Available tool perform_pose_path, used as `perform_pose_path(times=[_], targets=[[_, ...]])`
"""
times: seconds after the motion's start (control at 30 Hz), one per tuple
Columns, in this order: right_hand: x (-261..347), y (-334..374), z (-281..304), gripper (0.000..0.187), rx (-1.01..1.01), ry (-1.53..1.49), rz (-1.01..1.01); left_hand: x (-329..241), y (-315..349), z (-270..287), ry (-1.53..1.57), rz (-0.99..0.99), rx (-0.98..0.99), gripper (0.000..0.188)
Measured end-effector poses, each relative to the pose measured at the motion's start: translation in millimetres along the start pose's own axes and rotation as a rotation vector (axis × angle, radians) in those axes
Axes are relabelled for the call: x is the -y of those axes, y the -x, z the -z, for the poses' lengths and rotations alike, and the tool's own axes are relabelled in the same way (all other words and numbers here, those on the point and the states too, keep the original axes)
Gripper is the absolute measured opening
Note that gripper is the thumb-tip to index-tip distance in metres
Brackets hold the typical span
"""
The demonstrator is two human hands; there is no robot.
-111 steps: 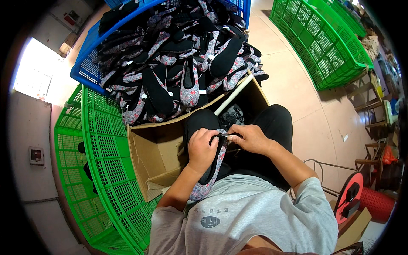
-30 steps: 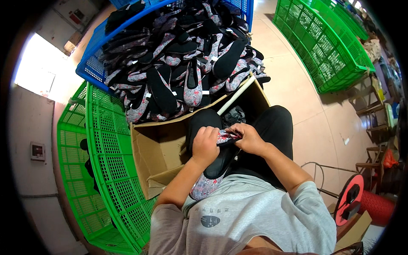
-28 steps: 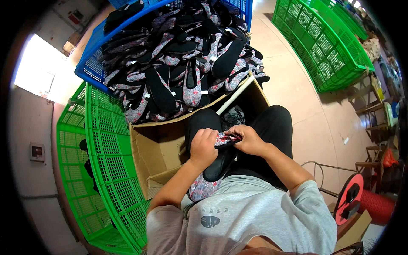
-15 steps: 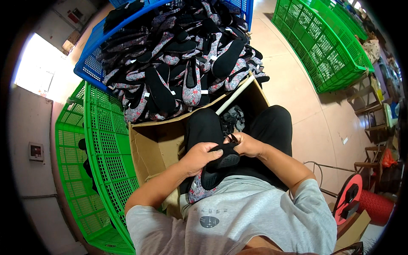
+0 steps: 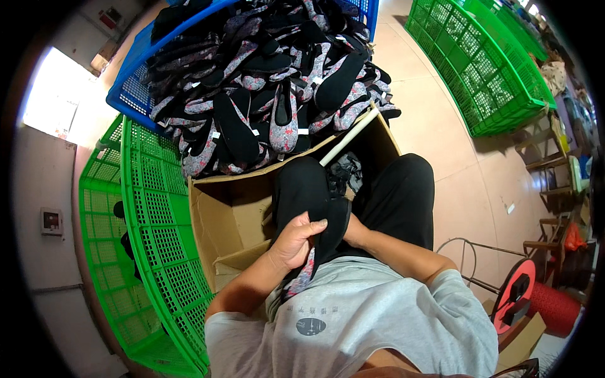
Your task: The person sits on the floor and assembles slippers by hand. They pick up a slipper upper and a sole, align them, and press the edges together to attach them. The person repeats this process for multiple slippers, placing the finished ones into a cardboard box.
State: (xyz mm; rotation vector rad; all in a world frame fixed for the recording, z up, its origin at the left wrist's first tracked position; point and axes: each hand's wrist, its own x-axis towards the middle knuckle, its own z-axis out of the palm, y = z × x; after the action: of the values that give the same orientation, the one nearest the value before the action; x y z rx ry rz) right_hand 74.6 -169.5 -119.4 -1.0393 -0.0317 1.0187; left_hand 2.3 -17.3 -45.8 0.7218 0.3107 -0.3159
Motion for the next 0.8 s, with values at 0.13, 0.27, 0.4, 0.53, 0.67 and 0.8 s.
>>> perform_pose_path(times=[0.13,0.27,0.4,0.53,0.67,0.8], targets=[[-14.7,-6.7,19.6,0.015,-0.004,0.048,-0.086,-4.2,-11.9,-10.1,-0.06,-0.338,-0.129,0.029],[0.8,-6.8,22.2,0.016,-0.108,-0.078,0.047,10.4,-34.8,-8.7,-0.112,-0.416,-0.387,0.013],[1.7,-1.3,29.9,0.019,-0.078,-0.029,0.019,33.5,-63.2,15.5,-0.215,-0.467,-0.486,0.038],[-4.6,-1.4,30.8,0.02,-0.044,-0.069,-0.04,36.8,-70.6,19.6,-0.477,-0.48,-0.591,0.034],[2.4,-0.4,27.9,0.018,-0.011,-0.116,-0.106,39.3,-73.4,24.2,-0.659,-0.471,-0.647,0.028],[1.4,0.9,29.7,0.018,0.024,-0.122,-0.152,40.6,-78.0,25.2,-0.697,-0.533,-0.632,0.025]])
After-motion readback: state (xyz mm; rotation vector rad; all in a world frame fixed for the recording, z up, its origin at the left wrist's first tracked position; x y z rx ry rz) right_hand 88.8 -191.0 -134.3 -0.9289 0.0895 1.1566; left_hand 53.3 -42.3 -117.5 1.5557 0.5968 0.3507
